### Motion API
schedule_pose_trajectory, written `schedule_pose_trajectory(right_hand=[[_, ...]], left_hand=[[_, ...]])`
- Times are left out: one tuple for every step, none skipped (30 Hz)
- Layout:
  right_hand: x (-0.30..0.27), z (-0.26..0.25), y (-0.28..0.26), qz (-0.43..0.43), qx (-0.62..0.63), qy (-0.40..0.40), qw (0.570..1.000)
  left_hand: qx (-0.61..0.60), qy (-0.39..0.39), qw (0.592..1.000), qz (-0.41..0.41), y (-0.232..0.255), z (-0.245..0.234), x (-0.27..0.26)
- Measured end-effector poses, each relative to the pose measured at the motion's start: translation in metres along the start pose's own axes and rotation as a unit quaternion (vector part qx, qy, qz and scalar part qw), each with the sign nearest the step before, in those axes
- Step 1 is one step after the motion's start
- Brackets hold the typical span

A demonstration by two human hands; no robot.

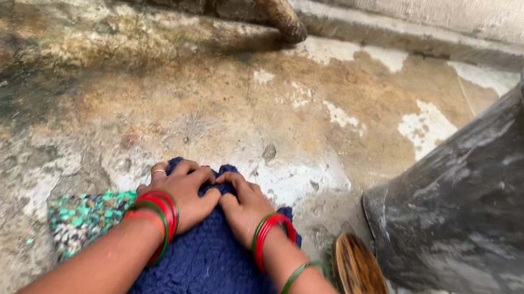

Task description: The person scrubs a mat on a concrete surface by hand, applies pressure to different sections, and turns it over to continue the cleaning process.

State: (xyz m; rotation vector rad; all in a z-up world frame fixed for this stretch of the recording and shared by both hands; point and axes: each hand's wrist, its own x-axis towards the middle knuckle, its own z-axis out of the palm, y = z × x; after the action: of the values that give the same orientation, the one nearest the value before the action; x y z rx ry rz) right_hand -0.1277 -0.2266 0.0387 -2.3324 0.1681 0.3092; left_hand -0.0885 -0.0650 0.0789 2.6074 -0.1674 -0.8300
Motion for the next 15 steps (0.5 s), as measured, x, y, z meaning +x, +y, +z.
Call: schedule_pose_trajectory(right_hand=[[-0.029, 0.007, -0.005, -0.014, -0.028, 0.074, 0.997], [-0.061, 0.015, -0.01, -0.083, -0.076, 0.151, 0.982], [-0.091, 0.023, -0.016, -0.153, -0.124, 0.223, 0.955], [-0.114, 0.031, -0.021, -0.175, -0.16, 0.262, 0.936], [-0.13, 0.039, -0.027, -0.196, -0.196, 0.299, 0.913], [-0.139, 0.045, -0.031, -0.216, -0.229, 0.327, 0.891], [-0.135, 0.047, -0.031, -0.199, -0.211, 0.32, 0.902], [-0.124, 0.048, -0.034, -0.187, -0.191, 0.314, 0.911], [-0.111, 0.047, -0.037, -0.174, -0.17, 0.308, 0.92], [-0.095, 0.04, -0.04, -0.116, -0.158, 0.253, 0.947], [-0.078, 0.032, -0.042, -0.057, -0.144, 0.197, 0.968], [-0.061, 0.023, -0.045, 0.003, -0.129, 0.137, 0.982], [-0.046, 0.014, -0.047, 0.042, -0.138, 0.106, 0.984], [-0.03, 0.005, -0.05, 0.073, -0.146, 0.073, 0.984], [-0.014, -0.002, -0.054, 0.103, -0.153, 0.041, 0.982]], left_hand=[[0.011, 0.059, 0.997, 0.045, -0.009, 0.012, -0.017], [0.019, 0.119, 0.988, 0.093, -0.019, 0.028, -0.039], [0.0, 0.228, 0.956, 0.184, -0.032, 0.043, -0.064], [-0.021, 0.333, 0.903, 0.272, -0.038, 0.054, -0.077], [-0.014, 0.347, 0.89, 0.296, -0.041, 0.059, -0.077], [-0.008, 0.357, 0.88, 0.312, -0.047, 0.065, -0.083], [-0.002, 0.367, 0.871, 0.328, -0.051, 0.068, -0.086], [-0.001, 0.308, 0.907, 0.287, -0.052, 0.064, -0.079], [-0.002, 0.247, 0.938, 0.244, -0.049, 0.056, -0.065], [-0.003, 0.189, 0.96, 0.207, -0.041, 0.045, -0.047], [0.012, 0.157, 0.97, 0.184, -0.034, 0.035, -0.035], [0.027, 0.124, 0.979, 0.159, -0.029, 0.027, -0.026], [0.042, 0.091, 0.986, 0.135, -0.023, 0.019, -0.017], [0.02, 0.069, 0.992, 0.108, -0.019, 0.01, -0.006], [-0.002, 0.047, 0.995, 0.082, -0.014, 0.002, 0.004]])
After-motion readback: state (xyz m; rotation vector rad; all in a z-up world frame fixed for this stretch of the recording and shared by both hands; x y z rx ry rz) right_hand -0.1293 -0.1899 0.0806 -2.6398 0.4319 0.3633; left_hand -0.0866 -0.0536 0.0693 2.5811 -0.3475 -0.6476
